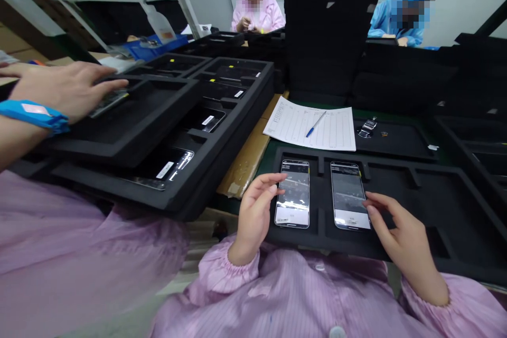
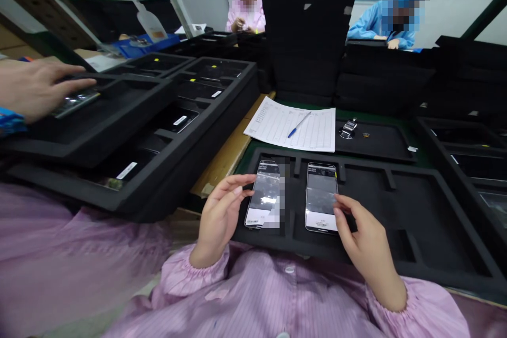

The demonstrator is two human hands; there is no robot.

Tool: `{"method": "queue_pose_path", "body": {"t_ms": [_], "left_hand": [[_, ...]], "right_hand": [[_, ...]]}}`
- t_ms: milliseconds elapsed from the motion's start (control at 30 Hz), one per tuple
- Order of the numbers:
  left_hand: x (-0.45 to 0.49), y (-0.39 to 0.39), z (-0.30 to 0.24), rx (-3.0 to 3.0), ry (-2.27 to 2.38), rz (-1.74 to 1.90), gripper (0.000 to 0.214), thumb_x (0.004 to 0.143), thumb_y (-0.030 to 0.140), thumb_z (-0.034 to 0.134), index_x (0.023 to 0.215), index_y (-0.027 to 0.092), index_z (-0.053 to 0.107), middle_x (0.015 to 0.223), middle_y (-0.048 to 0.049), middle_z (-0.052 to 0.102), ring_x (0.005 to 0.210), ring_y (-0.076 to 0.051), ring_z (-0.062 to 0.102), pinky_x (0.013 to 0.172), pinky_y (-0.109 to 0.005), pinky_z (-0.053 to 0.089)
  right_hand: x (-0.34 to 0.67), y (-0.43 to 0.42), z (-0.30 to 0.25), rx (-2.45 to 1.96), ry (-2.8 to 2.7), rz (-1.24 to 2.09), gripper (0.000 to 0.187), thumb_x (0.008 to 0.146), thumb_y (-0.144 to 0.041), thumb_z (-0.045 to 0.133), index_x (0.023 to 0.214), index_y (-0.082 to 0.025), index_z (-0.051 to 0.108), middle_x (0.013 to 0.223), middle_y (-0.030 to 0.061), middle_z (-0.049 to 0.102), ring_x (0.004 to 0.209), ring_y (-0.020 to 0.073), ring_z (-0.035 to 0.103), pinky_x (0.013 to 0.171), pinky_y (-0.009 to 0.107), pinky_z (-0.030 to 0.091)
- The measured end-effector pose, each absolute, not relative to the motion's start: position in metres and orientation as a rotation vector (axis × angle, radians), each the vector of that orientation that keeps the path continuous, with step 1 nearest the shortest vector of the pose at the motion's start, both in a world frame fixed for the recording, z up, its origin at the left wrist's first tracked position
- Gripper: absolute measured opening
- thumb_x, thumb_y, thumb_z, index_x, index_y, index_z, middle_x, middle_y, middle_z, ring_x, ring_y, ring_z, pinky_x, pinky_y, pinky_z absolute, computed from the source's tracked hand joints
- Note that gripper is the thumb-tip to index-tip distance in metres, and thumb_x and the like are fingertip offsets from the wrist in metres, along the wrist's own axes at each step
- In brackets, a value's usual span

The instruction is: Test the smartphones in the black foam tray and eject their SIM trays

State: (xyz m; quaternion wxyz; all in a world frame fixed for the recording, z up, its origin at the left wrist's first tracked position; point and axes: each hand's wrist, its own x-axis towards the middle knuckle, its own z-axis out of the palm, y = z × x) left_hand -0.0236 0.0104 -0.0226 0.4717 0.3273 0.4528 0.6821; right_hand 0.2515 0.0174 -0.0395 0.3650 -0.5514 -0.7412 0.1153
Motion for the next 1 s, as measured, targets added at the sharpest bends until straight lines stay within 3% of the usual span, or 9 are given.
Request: {"method": "queue_pose_path", "body": {"t_ms": [433, 667, 867, 1000], "left_hand": [[-0.0235, 0.0104, -0.0222, 0.809, 1.121, 1.659, 0.015, 0.080, 0.025, 0.068, 0.092, 0.020, 0.074, 0.106, -0.0082, 0.074, 0.103, -0.023, 0.066, 0.084, -0.033, 0.054], [-0.0242, 0.0117, -0.0235, 0.809, 1.112, 1.663, 0.015, 0.080, 0.025, 0.069, 0.092, 0.020, 0.075, 0.104, -0.0074, 0.075, 0.101, -0.021, 0.066, 0.083, -0.032, 0.054], [-0.0241, 0.0114, -0.0237, 0.821, 1.132, 1.664, 0.015, 0.080, 0.026, 0.069, 0.092, 0.020, 0.075, 0.105, -0.0080, 0.075, 0.104, -0.023, 0.066, 0.083, -0.032, 0.054], [-0.0244, 0.0112, -0.0233, 0.819, 1.123, 1.664, 0.015, 0.080, 0.026, 0.070, 0.092, 0.020, 0.076, 0.104, -0.0078, 0.075, 0.103, -0.022, 0.066, 0.082, -0.031, 0.055]], "right_hand": [[0.2514, 0.0188, -0.0383, -1.385, -1.925, 0.313, 0.030, 0.098, -0.043, 0.051, 0.112, -0.021, 0.067, 0.099, 0.0064, 0.076, 0.078, 0.0212, 0.073, 0.068, 0.032, 0.060], [0.2515, 0.0191, -0.0393, -1.354, -1.945, 0.257, 0.027, 0.099, -0.039, 0.052, 0.114, -0.021, 0.066, 0.104, 0.0056, 0.076, 0.087, 0.0210, 0.074, 0.075, 0.032, 0.060], [0.2494, 0.0234, -0.0381, -1.217, -2.130, 0.193, 0.019, 0.099, -0.027, 0.052, 0.102, -0.023, 0.070, 0.109, 0.0041, 0.075, 0.108, 0.0251, 0.069, 0.088, 0.041, 0.056], [0.2490, 0.0227, -0.0359, -1.189, -2.065, 0.150, 0.017, 0.099, -0.023, 0.053, 0.100, -0.022, 0.070, 0.107, 0.0048, 0.075, 0.106, 0.0235, 0.070, 0.090, 0.040, 0.055]]}}
